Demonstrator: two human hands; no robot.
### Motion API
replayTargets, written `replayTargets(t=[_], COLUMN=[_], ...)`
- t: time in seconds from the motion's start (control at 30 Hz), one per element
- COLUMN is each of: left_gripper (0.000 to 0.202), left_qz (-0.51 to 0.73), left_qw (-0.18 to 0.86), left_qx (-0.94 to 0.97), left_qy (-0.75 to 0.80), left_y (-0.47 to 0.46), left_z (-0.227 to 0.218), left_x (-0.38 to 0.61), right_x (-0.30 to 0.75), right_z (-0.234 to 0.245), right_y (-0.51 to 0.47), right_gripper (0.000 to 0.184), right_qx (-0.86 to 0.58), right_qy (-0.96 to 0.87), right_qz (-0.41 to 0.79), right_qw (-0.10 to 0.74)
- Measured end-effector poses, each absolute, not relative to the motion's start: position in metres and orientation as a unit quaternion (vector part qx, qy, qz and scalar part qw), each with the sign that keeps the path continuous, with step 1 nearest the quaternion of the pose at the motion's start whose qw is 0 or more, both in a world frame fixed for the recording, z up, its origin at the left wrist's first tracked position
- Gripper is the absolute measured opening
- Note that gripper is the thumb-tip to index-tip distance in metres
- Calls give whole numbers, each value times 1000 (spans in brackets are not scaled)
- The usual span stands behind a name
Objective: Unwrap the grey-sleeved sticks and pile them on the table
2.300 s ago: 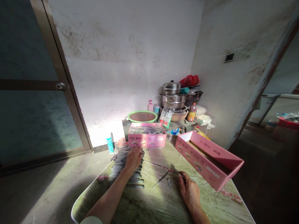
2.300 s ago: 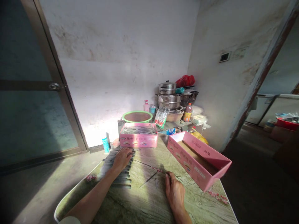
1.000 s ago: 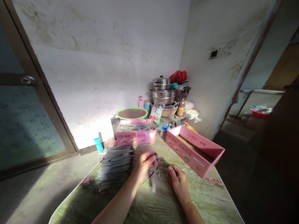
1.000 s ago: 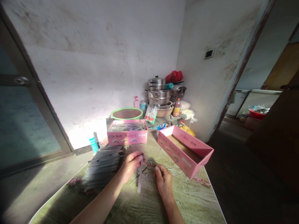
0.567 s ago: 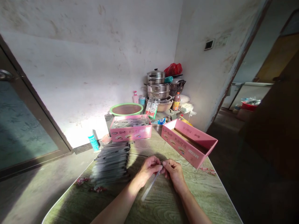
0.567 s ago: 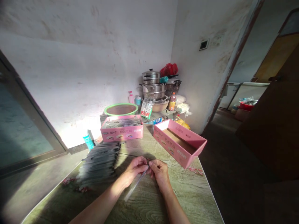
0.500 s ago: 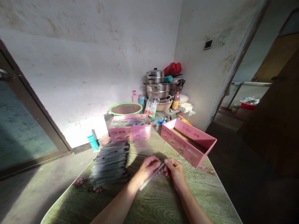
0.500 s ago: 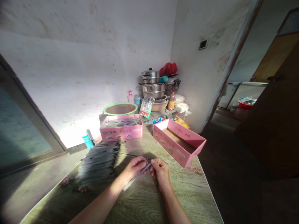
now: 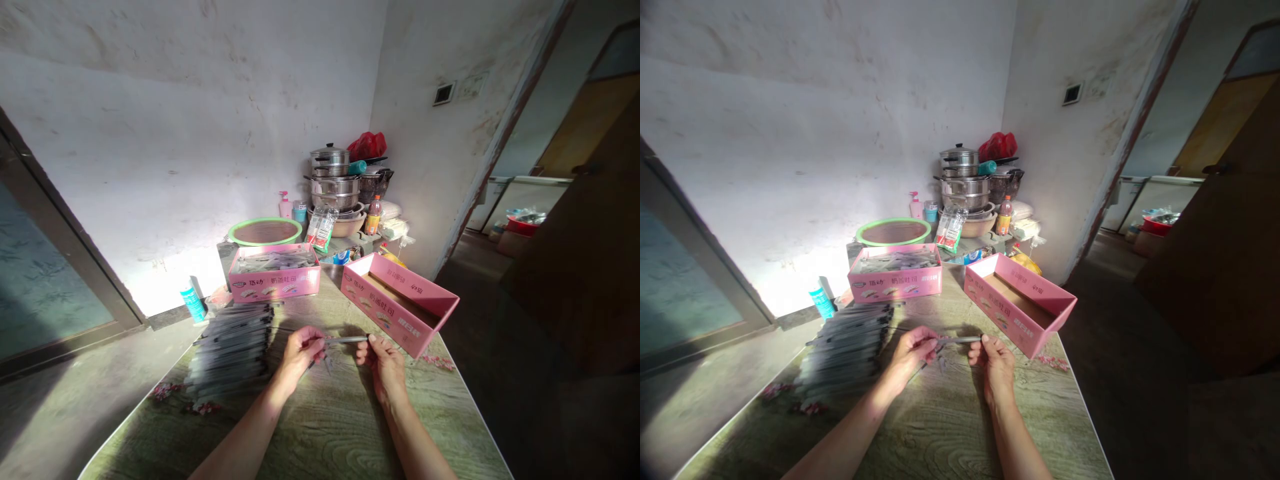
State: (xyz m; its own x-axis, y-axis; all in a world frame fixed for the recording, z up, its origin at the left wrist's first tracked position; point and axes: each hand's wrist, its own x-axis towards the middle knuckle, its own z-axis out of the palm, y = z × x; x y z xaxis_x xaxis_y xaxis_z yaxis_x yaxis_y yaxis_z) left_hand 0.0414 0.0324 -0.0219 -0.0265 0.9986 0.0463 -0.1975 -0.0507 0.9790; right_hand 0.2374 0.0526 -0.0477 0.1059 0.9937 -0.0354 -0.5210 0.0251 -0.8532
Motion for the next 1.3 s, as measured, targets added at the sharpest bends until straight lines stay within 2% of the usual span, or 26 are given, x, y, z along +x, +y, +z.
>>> replayTargets(t=[0.4,0.77,1.3], left_gripper=[30,41,41], left_qz=[594,605,612], left_qw=[489,480,475], left_qx=[448,422,414], left_qy=[456,475,479], left_y=[36,44,44], left_z=[-19,-28,-24], left_x=[38,34,29], right_x=[235,234,234], right_z=[-39,-39,-42], right_y=[48,46,47], right_gripper=[42,42,47], right_qx=[-406,-406,-444], right_qy=[-352,-414,-444], right_qz=[590,575,553], right_qw=[603,577,547])
